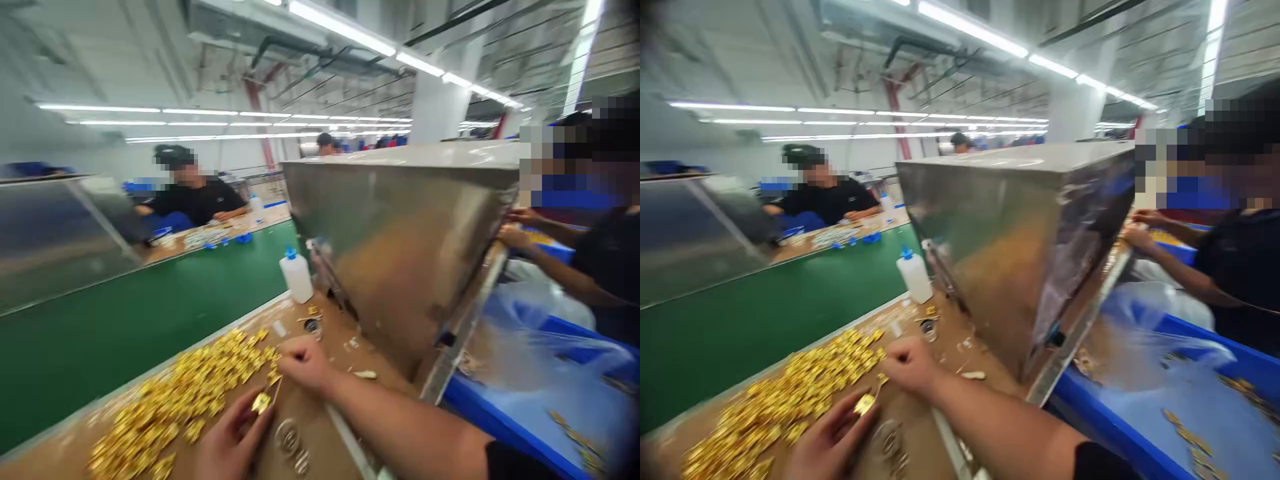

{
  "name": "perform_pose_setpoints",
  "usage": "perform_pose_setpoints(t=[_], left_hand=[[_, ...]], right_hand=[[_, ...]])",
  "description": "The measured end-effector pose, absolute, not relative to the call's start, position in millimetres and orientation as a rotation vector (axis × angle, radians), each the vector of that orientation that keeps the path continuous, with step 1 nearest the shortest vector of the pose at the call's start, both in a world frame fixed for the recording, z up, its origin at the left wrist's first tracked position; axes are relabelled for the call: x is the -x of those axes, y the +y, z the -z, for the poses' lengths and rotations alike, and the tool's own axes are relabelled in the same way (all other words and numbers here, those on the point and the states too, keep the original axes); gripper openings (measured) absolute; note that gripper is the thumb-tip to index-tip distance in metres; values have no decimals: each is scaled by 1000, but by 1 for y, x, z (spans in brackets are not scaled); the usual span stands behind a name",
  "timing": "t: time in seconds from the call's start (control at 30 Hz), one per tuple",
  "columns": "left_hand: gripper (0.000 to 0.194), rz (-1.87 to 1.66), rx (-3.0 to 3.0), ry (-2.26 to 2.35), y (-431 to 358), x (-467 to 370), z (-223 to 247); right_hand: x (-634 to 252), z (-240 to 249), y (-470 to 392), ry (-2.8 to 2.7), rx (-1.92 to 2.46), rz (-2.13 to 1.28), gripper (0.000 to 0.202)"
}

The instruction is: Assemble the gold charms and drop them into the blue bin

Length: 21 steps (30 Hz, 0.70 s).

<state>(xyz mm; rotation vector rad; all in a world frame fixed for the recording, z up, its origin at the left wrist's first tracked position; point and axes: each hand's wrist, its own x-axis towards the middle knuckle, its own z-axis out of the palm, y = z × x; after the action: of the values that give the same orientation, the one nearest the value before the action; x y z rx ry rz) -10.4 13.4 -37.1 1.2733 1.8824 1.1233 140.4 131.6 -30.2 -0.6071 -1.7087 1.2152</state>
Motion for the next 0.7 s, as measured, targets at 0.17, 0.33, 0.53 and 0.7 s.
perform_pose_setpoints(t=[0.17,0.33,0.53,0.7], left_hand=[[79,-1117,-1236,1769,16,17,52],[67,-1098,-1300,1765,16,15,51],[63,-1112,-1308,1777,15,14,50],[63,-1110,-1296,1743,14,13,51]], right_hand=[[-141,42,133,-1668,675,-1237,40],[-139,45,132,-1750,753,-1254,41],[-139,47,132,-1825,776,-1245,42],[-139,46,130,-1855,771,-1203,43]])
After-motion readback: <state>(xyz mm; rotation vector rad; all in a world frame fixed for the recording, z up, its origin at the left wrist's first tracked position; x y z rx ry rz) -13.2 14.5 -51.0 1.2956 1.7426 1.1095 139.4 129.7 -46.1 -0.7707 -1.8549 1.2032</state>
